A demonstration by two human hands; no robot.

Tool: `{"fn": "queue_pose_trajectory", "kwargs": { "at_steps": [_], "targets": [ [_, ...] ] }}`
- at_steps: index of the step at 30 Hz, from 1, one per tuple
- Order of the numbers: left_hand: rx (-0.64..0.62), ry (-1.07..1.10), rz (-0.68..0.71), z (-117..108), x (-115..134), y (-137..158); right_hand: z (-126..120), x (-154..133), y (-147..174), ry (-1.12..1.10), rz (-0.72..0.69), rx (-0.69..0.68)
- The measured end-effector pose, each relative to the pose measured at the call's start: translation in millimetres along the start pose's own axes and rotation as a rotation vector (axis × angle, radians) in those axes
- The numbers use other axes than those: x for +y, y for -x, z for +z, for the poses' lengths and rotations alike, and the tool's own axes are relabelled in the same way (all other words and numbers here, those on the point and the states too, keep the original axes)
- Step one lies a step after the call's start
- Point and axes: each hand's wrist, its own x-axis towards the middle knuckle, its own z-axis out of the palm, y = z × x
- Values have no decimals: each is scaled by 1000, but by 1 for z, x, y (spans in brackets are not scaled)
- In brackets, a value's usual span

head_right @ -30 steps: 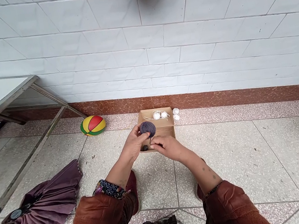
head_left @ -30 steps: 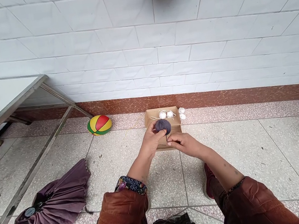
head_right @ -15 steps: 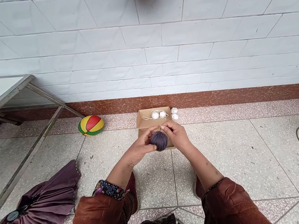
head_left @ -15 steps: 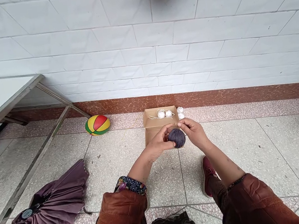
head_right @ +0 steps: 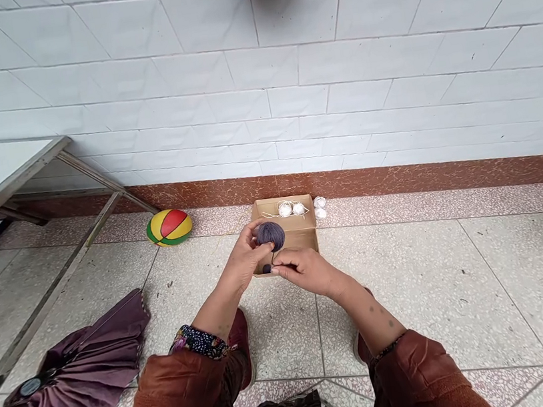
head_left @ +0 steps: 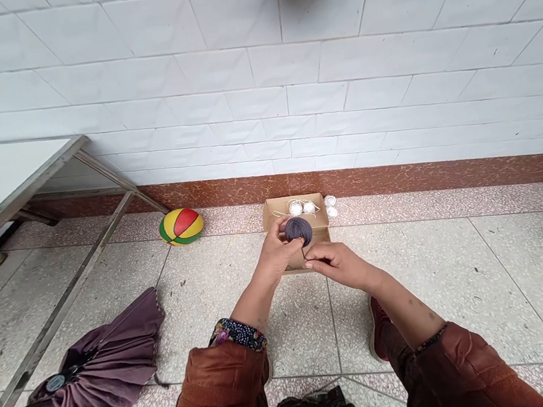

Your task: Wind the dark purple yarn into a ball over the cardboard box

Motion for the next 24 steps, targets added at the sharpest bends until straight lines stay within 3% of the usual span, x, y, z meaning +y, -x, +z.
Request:
{"fn": "queue_pose_trajectory", "kwargs": {
  "at_steps": [4, 8, 12, 14, 19, 24],
  "targets": [
    [-30, -138, -5, 1, -2, 1, -18, -8, 0, -120, 39, 175],
    [-193, -224, -40, 2, -5, 4, -28, 1, -2, -120, 112, 379],
    [-483, -65, -67, 2, -3, 12, -26, 13, -6, -66, 167, 510],
    [-559, 98, -74, 3, 0, 15, -24, 18, -7, -37, 195, 513],
    [-471, 413, -94, 4, 4, 14, -14, 28, -7, 10, 242, 427],
    [-217, 430, -45, 3, 1, 4, -1, 29, -5, 76, 141, 303]
  ]
}}
